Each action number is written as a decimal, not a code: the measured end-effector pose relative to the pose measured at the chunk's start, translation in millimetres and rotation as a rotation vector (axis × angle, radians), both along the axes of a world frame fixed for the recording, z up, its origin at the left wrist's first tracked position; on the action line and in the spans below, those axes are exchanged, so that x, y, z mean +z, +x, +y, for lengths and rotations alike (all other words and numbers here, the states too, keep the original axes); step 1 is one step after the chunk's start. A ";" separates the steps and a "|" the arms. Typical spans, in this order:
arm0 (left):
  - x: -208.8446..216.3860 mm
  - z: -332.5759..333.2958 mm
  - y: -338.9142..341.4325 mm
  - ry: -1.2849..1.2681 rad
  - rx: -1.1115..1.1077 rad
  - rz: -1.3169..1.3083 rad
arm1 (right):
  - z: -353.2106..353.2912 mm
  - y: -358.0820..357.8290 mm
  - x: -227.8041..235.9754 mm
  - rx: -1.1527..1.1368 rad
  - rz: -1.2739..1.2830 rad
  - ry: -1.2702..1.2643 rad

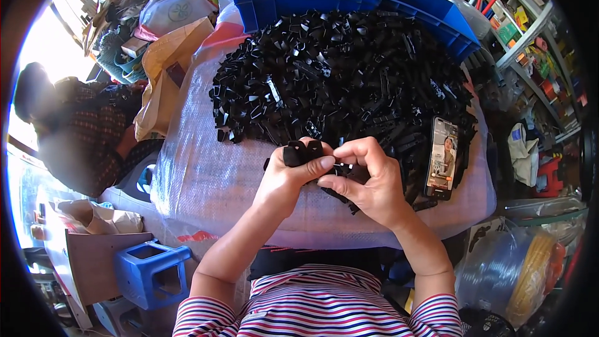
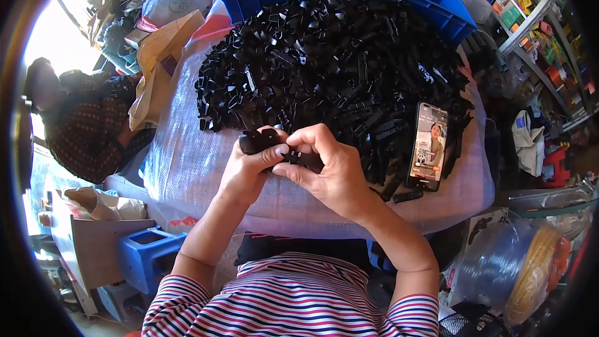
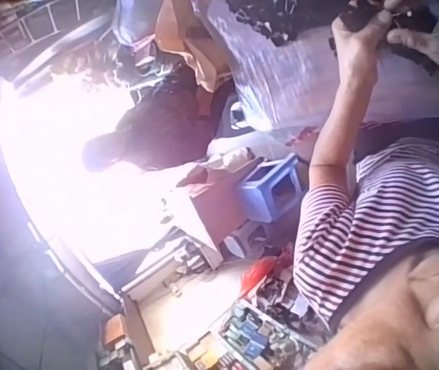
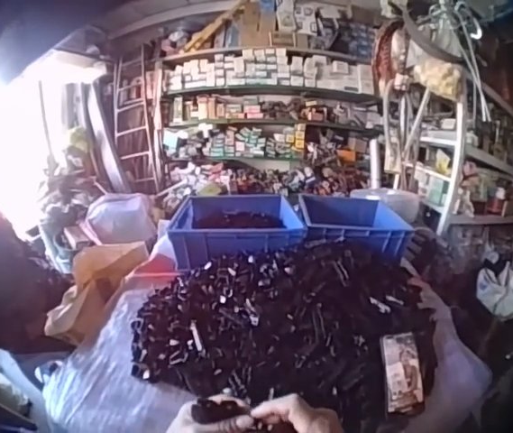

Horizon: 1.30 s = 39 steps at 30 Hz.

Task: Sorting and inspecting small black plastic components on a workbench in a manufacturing environment.

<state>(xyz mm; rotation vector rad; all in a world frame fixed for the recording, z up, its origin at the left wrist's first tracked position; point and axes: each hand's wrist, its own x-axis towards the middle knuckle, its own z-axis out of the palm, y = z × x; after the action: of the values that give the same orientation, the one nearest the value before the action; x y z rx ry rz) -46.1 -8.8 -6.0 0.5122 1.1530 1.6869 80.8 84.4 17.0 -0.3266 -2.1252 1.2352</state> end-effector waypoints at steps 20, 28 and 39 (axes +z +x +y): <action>-5.1 6.7 10.3 0.080 0.145 -0.229 | -5.3 32.8 0.5 -0.157 -0.167 0.203; -0.9 5.7 18.0 0.141 0.218 -0.103 | -11.9 34.1 -11.6 -0.117 -0.097 -0.054; 1.3 5.0 26.7 0.188 0.244 -0.006 | -14.7 31.6 -7.0 -0.146 -0.123 -0.011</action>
<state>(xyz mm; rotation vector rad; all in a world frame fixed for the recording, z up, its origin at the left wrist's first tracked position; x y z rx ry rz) -19.4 -3.8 -4.6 0.4972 1.0925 2.0195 112.5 69.6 10.0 -0.5656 -2.1557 1.1693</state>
